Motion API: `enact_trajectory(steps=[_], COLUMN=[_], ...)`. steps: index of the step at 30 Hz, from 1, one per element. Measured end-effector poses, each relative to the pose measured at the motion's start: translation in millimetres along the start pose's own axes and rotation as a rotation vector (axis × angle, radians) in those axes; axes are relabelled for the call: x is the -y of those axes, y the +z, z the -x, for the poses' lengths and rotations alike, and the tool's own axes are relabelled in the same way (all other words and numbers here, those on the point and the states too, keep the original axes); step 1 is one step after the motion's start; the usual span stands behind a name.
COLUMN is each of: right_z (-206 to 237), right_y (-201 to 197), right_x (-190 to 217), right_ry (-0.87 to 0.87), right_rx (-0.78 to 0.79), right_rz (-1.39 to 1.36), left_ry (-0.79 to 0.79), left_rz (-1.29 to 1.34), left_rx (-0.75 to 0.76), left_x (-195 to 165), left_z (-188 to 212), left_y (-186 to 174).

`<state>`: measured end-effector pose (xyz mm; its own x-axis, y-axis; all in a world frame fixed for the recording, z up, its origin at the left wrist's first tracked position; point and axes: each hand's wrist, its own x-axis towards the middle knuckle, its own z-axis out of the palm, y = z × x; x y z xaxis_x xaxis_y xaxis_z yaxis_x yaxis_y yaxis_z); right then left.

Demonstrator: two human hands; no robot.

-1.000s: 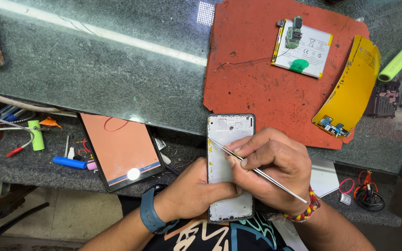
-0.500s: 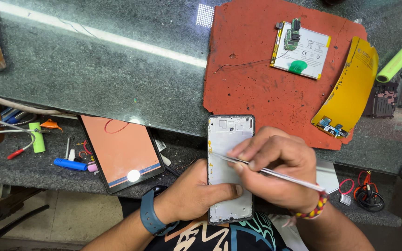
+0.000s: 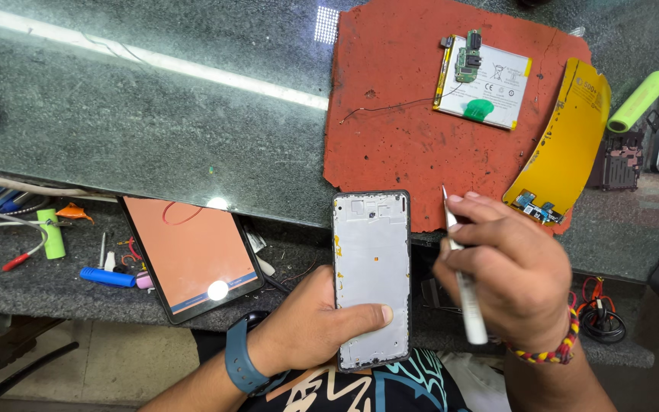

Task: The person uses tweezers to carefully pry and separate the internal components from the back housing of a smartphone. They work along the edges of the device to detach the frame, then lift the internal assembly out of the housing.

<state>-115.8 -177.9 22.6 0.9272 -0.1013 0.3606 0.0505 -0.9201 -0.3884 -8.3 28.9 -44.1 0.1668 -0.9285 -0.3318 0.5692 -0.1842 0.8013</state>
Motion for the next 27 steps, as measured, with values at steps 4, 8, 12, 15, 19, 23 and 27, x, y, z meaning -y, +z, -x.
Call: enact_trajectory(steps=[4,8,12,15,19,23,27], right_z=[-1.7,-2.7,-0.2,5.6,15.8,31.2,38.3], right_y=[-3.8,-7.7,-12.6,-16.4,-23.2,-8.3,3.2], right_x=[2.5,2.4,-0.6,-0.7,0.2,10.2,12.1], right_ry=[-0.037,-0.008,-0.032,-0.071,0.064,0.27,0.414], right_rx=[0.067,0.125,0.185,0.228,0.207,-0.052,-0.231], right_rz=[-0.003,-0.053,-0.116,-0.124,-0.285,-0.578,-0.74], left_ry=[-0.042,-0.108,-0.156,-0.063,-0.083,0.059,0.056], left_rz=[-0.031,-0.125,-0.237,-0.284,-0.283,-0.265,-0.275], left_rx=[-0.039,-0.084,-0.125,-0.157,-0.231,-0.304,-0.343], left_x=[-7.2,-17.7,-29.4,-36.5,-41.8,-42.9,-43.8], left_z=[0.9,2.8,4.5,6.2,4.0,-1.9,-4.2], left_y=[3.7,9.6,15.0,15.8,11.8,8.1,9.8])
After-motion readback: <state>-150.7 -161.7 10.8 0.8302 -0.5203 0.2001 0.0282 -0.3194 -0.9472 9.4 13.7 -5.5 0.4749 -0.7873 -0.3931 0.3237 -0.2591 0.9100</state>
